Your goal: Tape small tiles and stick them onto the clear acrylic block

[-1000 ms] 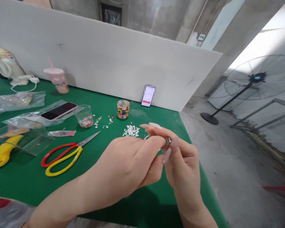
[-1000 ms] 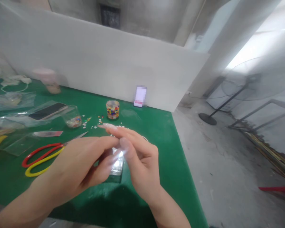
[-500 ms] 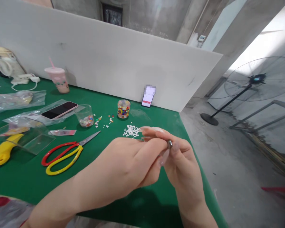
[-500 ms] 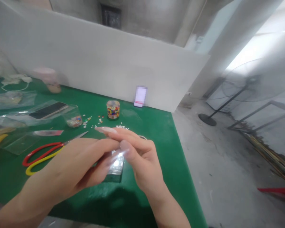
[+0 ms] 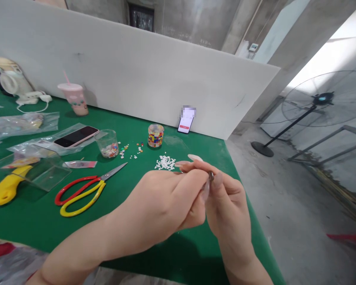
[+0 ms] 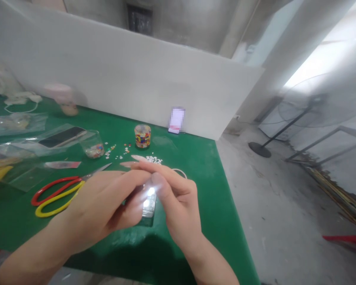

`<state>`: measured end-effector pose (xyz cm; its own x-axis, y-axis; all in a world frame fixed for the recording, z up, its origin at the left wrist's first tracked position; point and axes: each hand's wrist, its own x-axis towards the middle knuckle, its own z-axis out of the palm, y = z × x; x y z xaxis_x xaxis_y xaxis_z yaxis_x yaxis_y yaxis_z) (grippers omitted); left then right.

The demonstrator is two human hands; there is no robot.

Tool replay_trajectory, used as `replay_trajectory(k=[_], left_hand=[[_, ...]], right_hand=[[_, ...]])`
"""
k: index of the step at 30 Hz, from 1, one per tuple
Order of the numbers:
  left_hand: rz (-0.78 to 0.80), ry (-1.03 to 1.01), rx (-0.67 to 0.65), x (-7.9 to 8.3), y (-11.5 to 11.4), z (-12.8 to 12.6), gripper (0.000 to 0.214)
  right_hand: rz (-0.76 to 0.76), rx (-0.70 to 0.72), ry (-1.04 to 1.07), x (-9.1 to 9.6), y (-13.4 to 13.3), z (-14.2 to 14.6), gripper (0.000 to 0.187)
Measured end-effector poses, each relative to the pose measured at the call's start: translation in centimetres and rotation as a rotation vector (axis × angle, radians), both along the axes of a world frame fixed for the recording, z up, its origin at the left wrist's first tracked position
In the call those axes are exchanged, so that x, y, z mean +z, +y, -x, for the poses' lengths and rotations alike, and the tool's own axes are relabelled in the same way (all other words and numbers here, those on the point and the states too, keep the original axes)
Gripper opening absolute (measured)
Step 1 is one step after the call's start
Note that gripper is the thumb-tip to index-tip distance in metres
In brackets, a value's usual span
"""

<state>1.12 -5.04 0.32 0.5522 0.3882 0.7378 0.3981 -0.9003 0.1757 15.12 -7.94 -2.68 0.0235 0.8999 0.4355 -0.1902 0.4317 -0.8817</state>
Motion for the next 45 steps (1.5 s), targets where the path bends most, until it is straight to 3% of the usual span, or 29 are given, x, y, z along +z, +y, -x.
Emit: replay_trajectory(k=[5,16,24,28,38,45], left_hand=[[-0.018,-0.094,0.035,-0.2,0.0,-0.4,0.032],[0.05,-0.057,0.021,0.0,-0.1,-0.2,0.022],[-0.032,-0.074,0.092,-0.2,0.0,-0.4,0.027],[0.003,-0.062,0.092,-0.3,0.0,-0.3,0.027],[0.103,-0.048,0.043,0.1,-0.2,-0.2,0.025],[0.213,-0.077,0.075,-0.2,-0.2,-0.3,0.022]], right_hand=[[0.024,0.02,0.048,-0.1,-0.3,0.2,0.03],[0.04,0.018,0.094,-0.2,-0.4,0.3,0.032],[-0.03,-0.166,-0.16,-0.2,-0.5,-0.1,0.027],[-0.033,-0.198,-0.251,-0.2,-0.5,-0.4,0.028],[0.13,-0.061,-0.024,-0.3,-0.2,-0.2,0.029],[0.138,-0.022,0.088,0.5,-0.3,0.2,0.03]])
